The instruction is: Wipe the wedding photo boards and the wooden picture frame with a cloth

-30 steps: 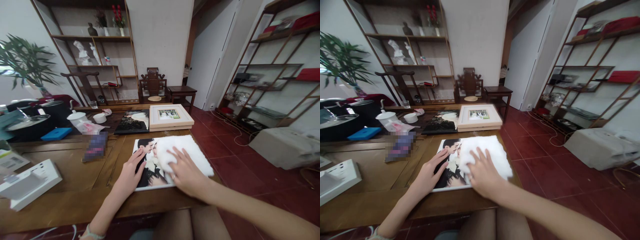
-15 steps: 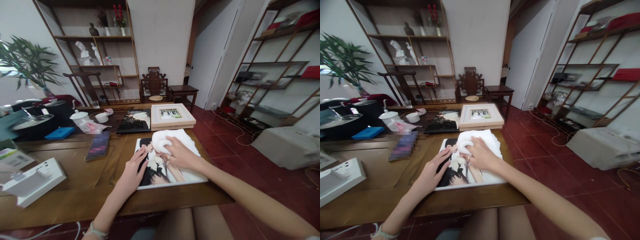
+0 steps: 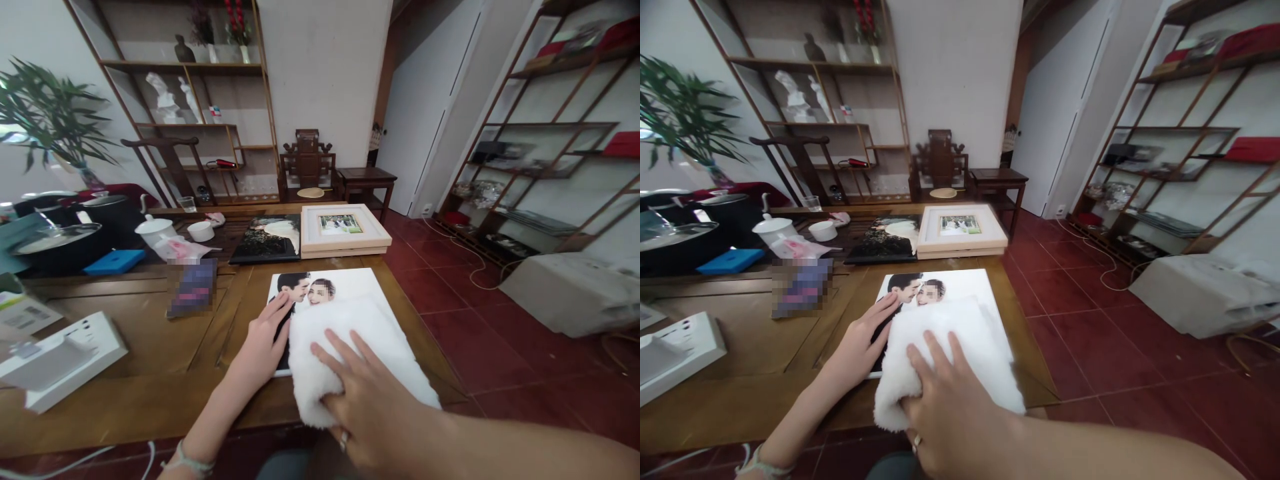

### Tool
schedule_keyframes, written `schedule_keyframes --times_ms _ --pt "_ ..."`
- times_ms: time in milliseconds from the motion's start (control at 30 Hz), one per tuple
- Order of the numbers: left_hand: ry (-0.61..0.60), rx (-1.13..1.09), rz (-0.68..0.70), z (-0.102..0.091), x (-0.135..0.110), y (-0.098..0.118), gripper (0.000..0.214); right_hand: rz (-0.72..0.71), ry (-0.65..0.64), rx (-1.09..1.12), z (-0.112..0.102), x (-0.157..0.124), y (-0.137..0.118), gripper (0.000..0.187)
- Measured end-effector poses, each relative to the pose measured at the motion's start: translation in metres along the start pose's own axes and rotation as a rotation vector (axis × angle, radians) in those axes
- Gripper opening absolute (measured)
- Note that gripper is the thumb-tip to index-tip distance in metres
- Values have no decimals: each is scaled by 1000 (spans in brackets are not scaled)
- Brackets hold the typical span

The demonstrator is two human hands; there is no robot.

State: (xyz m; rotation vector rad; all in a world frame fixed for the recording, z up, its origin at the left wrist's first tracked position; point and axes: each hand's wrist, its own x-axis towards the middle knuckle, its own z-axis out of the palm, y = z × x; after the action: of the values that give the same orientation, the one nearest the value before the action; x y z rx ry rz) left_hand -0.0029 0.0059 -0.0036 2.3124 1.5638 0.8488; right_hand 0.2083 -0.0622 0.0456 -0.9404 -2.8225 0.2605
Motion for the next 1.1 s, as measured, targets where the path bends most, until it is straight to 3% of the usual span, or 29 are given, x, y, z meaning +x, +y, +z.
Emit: schedule_keyframes --times_ms 100,233,400,533,733,833,933,1100 --pt "-2 0 8 0 0 0 44 54 71 45 -3 10 16 24" --pt "-7 8 -4 0 0 2 44 148 164 14 -4 44 59 24" --pt "19 11 8 0 0 2 41 126 182 -9 -5 72 89 27" --pt "42 0 18 2 0 1 41 102 109 -2 -6 61 75 31" --pt "22 7 -9 3 0 0 43 71 -25 76 -9 6 15 27" --pt "22 1 -23 3 0 1 45 24 -90 125 -11 -13 -1 26" --pt "7 -8 -27 1 0 1 46 51 -26 163 -11 -14 6 33" --pt "-12 -19 -38 0 -1 3 45 261 156 91 -11 13 54 26"
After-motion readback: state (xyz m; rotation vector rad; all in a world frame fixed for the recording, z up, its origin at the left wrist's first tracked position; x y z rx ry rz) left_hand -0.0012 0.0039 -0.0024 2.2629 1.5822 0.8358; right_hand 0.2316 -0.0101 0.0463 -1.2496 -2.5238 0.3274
